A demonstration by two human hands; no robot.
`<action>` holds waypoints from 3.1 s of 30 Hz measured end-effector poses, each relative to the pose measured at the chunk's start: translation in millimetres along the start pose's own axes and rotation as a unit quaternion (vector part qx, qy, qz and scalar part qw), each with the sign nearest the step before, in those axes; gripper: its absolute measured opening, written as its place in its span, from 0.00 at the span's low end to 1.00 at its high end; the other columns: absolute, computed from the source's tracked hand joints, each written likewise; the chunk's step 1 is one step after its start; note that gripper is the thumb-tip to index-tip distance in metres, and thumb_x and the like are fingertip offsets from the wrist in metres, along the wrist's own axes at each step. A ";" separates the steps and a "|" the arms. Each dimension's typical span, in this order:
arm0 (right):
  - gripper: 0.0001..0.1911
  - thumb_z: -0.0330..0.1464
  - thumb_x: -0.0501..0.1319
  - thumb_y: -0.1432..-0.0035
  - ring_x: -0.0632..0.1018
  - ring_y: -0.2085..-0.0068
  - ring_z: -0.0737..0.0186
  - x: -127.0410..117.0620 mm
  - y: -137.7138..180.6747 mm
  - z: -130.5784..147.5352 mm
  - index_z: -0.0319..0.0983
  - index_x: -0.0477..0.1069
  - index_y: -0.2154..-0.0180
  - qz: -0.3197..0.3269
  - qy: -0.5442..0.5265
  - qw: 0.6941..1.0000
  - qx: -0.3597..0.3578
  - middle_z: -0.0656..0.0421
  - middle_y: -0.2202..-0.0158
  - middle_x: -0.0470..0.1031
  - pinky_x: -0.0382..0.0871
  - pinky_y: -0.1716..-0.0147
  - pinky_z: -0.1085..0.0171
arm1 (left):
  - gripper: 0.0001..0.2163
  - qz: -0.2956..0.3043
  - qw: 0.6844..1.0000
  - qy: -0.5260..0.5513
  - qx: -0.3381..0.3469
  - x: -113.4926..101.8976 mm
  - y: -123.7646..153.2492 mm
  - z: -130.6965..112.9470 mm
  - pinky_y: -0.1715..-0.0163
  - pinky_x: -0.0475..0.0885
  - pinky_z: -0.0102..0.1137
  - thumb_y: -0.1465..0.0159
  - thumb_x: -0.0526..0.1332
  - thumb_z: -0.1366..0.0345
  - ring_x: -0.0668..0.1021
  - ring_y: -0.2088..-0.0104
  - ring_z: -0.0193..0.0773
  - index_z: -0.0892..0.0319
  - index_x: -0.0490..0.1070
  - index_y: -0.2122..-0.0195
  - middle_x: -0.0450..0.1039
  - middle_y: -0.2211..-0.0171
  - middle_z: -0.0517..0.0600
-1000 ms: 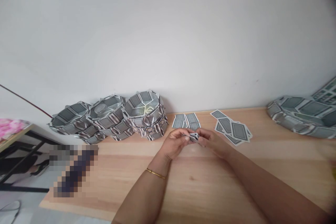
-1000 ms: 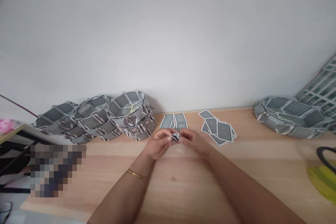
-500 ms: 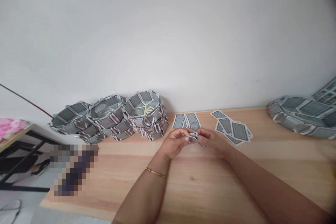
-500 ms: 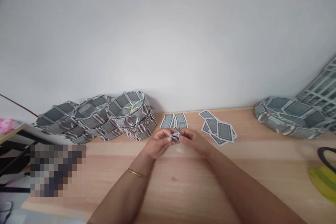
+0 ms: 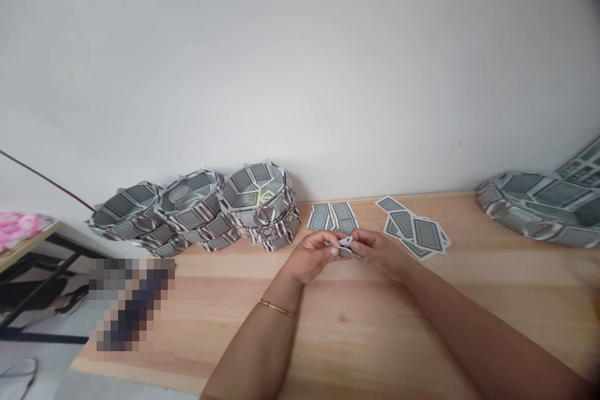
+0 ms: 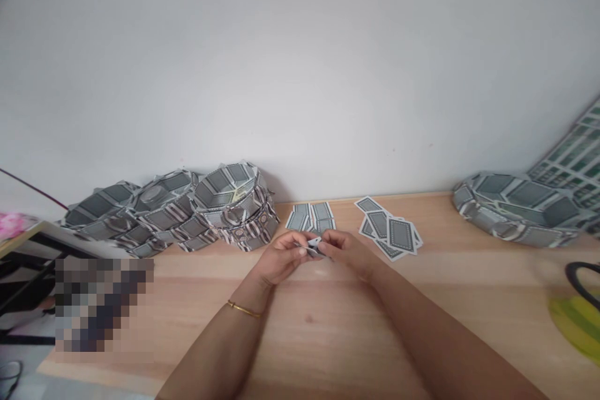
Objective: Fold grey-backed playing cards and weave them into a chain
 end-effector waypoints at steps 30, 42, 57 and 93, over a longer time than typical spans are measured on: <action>0.16 0.41 0.54 0.42 0.63 0.77 0.68 14.2 8.1 13.4 0.39 0.64 0.77 -0.140 0.221 0.958 -0.120 0.64 0.81 0.62 0.54 0.77 0.68 | 0.21 -0.095 0.971 -0.213 0.044 2.3 -1.9 4.6 0.57 0.64 0.31 0.46 0.64 0.58 0.71 0.60 0.37 0.58 0.64 0.52 0.70 0.61 0.50; 0.15 0.41 0.55 0.43 0.65 0.76 0.67 8.4 8.3 10.6 0.39 0.64 0.76 -0.191 0.141 0.967 -0.095 0.64 0.80 0.63 0.57 0.76 0.67 | 0.17 -0.156 0.964 -0.209 0.050 -8.7 -5.0 9.0 0.70 0.60 0.25 0.41 0.57 0.52 0.65 0.73 0.30 0.63 0.68 0.70 0.64 0.75 0.45; 0.17 0.45 0.54 0.43 0.63 0.77 0.68 1.8 4.7 5.4 0.40 0.63 0.76 -0.229 0.084 0.969 -0.048 0.65 0.80 0.60 0.58 0.76 0.68 | 0.15 -0.123 0.912 -0.385 0.062 -2.9 -4.3 5.7 0.72 0.61 0.26 0.43 0.60 0.53 0.67 0.73 0.31 0.62 0.69 0.71 0.67 0.75 0.47; 0.19 0.48 0.53 0.42 0.64 0.78 0.69 -1.3 2.1 1.0 0.40 0.61 0.75 -0.228 0.034 0.972 -0.035 0.66 0.82 0.60 0.59 0.77 0.68 | 0.12 -0.177 0.972 -0.155 0.008 -12.9 -11.1 19.6 0.68 0.65 0.27 0.55 0.69 0.64 0.73 0.72 0.32 0.63 0.69 0.73 0.73 0.73 0.48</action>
Point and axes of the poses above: each hand's wrist, its own y-axis away from the middle knuckle, its own x-axis out of the palm, z = x × y, the point moved 3 cm from there along -y, towards the middle knuckle
